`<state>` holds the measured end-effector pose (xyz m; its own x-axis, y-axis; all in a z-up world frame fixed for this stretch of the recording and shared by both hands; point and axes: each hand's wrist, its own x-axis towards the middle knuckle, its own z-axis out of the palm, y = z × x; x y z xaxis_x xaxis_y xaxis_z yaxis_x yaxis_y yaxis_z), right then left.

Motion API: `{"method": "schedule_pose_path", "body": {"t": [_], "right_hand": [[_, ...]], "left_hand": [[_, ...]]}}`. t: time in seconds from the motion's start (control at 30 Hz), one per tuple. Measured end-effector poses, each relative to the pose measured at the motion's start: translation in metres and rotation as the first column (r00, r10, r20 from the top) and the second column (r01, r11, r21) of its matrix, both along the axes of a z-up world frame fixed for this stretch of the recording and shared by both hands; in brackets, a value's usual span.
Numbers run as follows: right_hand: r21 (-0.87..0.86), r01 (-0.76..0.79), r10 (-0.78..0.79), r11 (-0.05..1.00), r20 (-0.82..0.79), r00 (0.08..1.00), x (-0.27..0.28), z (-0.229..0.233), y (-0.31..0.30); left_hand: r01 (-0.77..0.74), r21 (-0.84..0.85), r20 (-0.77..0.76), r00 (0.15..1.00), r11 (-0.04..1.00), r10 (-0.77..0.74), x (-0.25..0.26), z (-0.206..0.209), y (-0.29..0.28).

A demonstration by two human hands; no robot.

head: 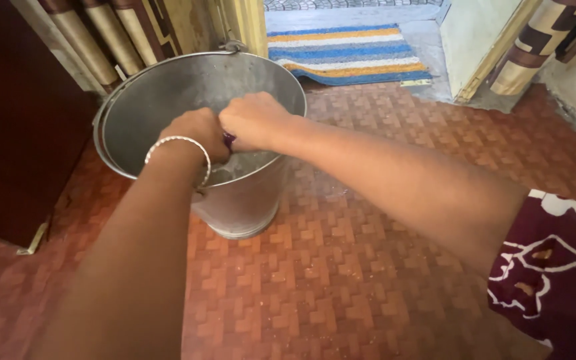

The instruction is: The person is mopping the floor using a purple cloth and a bucket of water.

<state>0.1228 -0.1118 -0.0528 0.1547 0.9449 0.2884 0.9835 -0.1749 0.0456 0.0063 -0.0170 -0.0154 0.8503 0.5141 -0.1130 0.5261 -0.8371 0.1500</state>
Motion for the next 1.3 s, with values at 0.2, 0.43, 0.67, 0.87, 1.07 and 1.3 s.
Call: {"method": "schedule_pose_path", "body": {"t": [0.2, 0.43, 0.67, 0.87, 1.07, 1.3], "right_hand": [[0.037, -0.107, 0.095, 0.994, 0.251, 0.963, 0.006, 0.0, 0.007], [0.18, -0.034, 0.011, 0.983, 0.131, 0.991, 0.009, -0.003, 0.007], [0.159, -0.08, 0.17, 0.984, -0.708, 0.686, 0.026, -0.006, -0.006], [0.439, 0.067, 0.365, 0.896, -0.815, 0.45, 0.038, -0.011, -0.005], [0.237, 0.263, 0.114, 0.935, -0.904, 0.411, 0.018, 0.011, -0.015], [0.364, 0.119, 0.219, 0.924, -0.757, 0.616, 0.023, 0.0, -0.014]], "left_hand": [[-0.076, -0.188, -0.036, 0.997, 0.979, 0.071, 0.001, 0.007, 0.005], [-0.058, -0.22, 0.131, 0.987, 0.974, 0.088, 0.004, -0.005, 0.017], [0.117, -0.249, 0.189, 0.979, 0.962, -0.07, 0.008, -0.016, 0.033], [0.02, -0.355, 0.21, 0.976, 0.935, 0.059, 0.008, -0.035, 0.096], [0.111, -0.077, 0.365, 0.928, 0.991, -0.076, 0.015, -0.049, 0.121], [0.183, 0.21, 0.24, 0.943, 0.96, -0.232, 0.008, -0.011, 0.027]]}}
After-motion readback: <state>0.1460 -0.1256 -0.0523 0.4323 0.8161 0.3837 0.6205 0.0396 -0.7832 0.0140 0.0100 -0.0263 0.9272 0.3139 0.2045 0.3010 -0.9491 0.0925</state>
